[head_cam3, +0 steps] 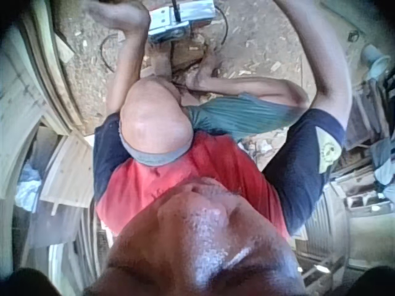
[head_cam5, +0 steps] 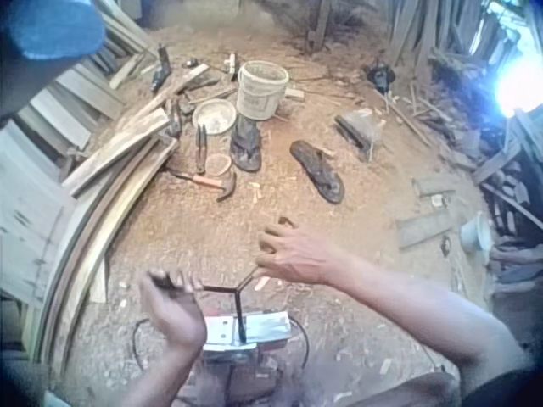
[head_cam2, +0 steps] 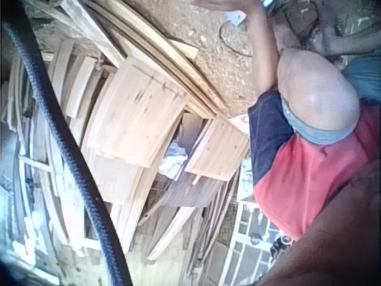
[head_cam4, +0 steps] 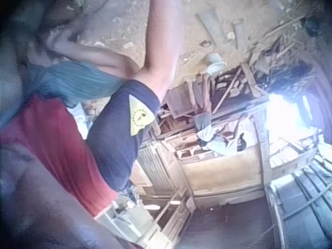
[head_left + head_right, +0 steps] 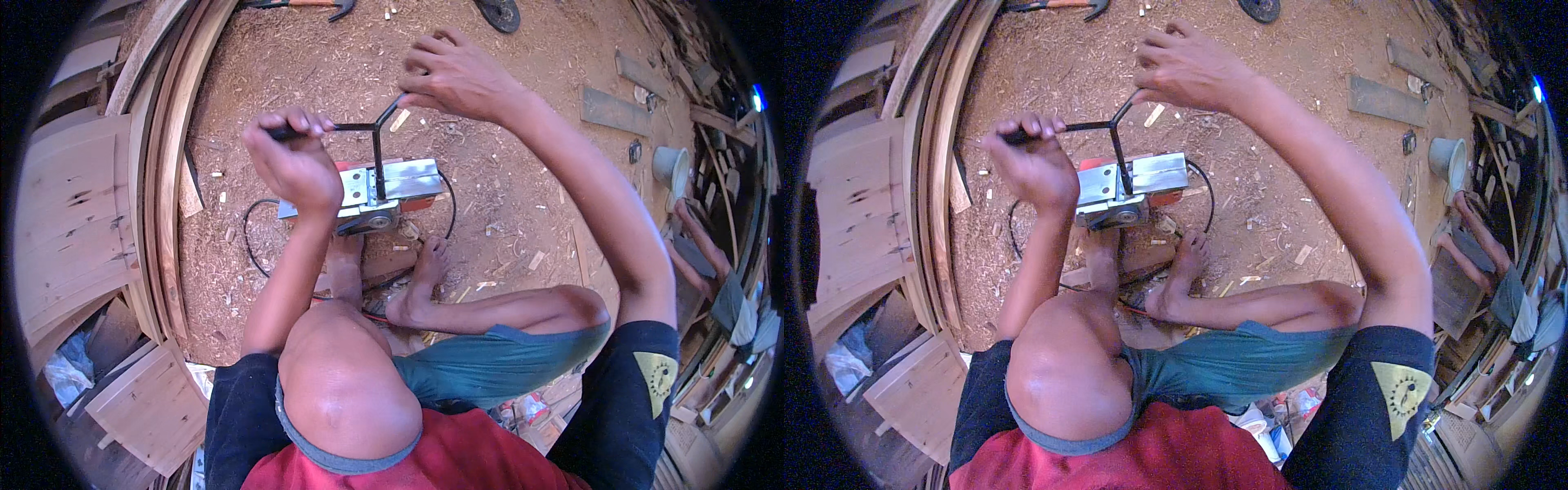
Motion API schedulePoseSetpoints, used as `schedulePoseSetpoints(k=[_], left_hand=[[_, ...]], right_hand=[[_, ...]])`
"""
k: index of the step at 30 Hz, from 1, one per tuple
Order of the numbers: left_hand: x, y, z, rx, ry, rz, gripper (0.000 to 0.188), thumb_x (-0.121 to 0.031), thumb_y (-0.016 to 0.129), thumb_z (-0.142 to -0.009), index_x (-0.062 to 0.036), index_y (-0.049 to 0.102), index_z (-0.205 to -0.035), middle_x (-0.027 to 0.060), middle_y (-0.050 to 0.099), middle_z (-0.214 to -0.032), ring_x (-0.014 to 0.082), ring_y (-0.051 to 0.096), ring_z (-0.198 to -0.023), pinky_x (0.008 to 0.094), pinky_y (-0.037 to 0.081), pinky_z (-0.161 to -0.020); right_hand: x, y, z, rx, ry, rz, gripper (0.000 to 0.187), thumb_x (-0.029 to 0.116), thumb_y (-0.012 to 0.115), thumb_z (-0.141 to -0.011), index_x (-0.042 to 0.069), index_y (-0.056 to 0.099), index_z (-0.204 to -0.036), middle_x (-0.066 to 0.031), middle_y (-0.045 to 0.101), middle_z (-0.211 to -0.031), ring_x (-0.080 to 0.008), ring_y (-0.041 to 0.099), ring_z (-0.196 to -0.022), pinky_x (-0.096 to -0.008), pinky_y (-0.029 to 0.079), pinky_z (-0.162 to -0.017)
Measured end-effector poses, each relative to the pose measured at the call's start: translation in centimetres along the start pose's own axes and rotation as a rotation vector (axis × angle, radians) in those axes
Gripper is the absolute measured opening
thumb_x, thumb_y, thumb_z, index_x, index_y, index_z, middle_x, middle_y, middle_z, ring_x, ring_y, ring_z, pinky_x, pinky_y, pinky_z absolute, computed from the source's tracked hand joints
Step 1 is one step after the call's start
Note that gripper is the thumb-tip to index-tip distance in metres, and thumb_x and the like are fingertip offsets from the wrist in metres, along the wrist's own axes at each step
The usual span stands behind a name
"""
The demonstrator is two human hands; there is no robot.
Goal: The person uses a tool to adjust the blade on a hand-held electric wood planer while sitting on a workshop floor, then picks up a bucket and carries it.
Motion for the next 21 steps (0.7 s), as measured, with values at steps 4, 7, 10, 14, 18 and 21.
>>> schedulePoseSetpoints(k=[4, 7, 10, 14, 18, 21], left_hand=[[-1.6, -0.1, 2.7, 0.559, 0.425, -0.548, 0.033, -0.031, 0.044, -0.102, -0.0040, 0.062, -0.104, 0.0111, 0.055, -0.088, 0.0221, 0.056, -0.083, 0.0353, 0.049, -0.075], [-2.0, 3.2, 2.1, 0.772, 0.386, -0.930, 0.030, -0.017, 0.058, -0.094, -0.0047, 0.064, -0.120, 0.0143, 0.056, -0.097, 0.0268, 0.059, -0.089, 0.0367, 0.049, -0.079], [-1.9, 4.2, 0.6, 0.808, 0.399, -1.179, 0.042, -0.007, 0.066, -0.085, -0.0060, 0.061, -0.126, 0.0157, 0.056, -0.099, 0.0292, 0.059, -0.089, 0.0356, 0.049, -0.079], [-2.7, 6.5, 0.5, 0.833, 0.385, -1.197, 0.044, -0.015, 0.070, -0.084, -0.0078, 0.062, -0.126, 0.0148, 0.058, -0.105, 0.0289, 0.060, -0.094, 0.0339, 0.049, -0.081], [-8.3, 6.0, 0.2, 0.747, 0.679, -1.107, 0.045, -0.013, 0.071, -0.083, 0.0011, 0.059, -0.124, 0.0175, 0.062, -0.116, 0.0254, 0.061, -0.102, 0.0336, 0.050, -0.083], [-15.5, 3.0, 0.4, 0.296, 0.537, -0.717, 0.051, -0.036, 0.045, -0.098, 0.0066, 0.051, -0.126, 0.0200, 0.060, -0.118, 0.0270, 0.059, -0.104, 0.0358, 0.046, -0.088]], right_hand=[[5.7, 3.2, -1.9, -0.317, 0.368, -0.085, 0.035, 0.041, 0.065, -0.087, 0.010, 0.065, -0.103, -0.0129, 0.067, -0.099, -0.0328, 0.066, -0.091, -0.0438, 0.052, -0.078], [10.1, 7.0, 0.3, -0.158, 0.860, -1.065, 0.035, 0.024, 0.068, -0.084, 0.008, 0.062, -0.114, -0.0153, 0.068, -0.103, -0.0347, 0.065, -0.094, -0.0424, 0.052, -0.081], [14.0, 6.3, -0.8, -0.249, 0.811, -1.342, 0.030, 0.011, 0.065, -0.081, 0.001, 0.062, -0.109, -0.0211, 0.067, -0.102, -0.0339, 0.066, -0.098, -0.0409, 0.051, -0.082], [15.2, 7.1, -1.5, -0.447, 1.015, -1.008, 0.025, 0.009, 0.064, -0.078, 0.000, 0.065, -0.102, -0.0197, 0.068, -0.098, -0.0325, 0.066, -0.098, -0.0399, 0.051, -0.082], [13.4, 5.3, -0.2, -0.129, 1.036, -1.170, 0.024, 0.017, 0.065, -0.084, 0.000, 0.067, -0.101, -0.0156, 0.069, -0.084, -0.0306, 0.068, -0.082, -0.0397, 0.051, -0.075], [13.5, 6.4, -0.7, -0.041, 0.984, -1.346, 0.024, 0.018, 0.064, -0.091, -0.003, 0.065, -0.103, -0.0128, 0.071, -0.099, -0.0115, 0.066, -0.088, -0.0297, 0.051, -0.074]])
Point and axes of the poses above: each hand's wrist, its own z-axis away from the middle knuckle, its own y-axis out of the palm, x = y × z, the point moved 1 cm from there along -z, towards the middle knuckle
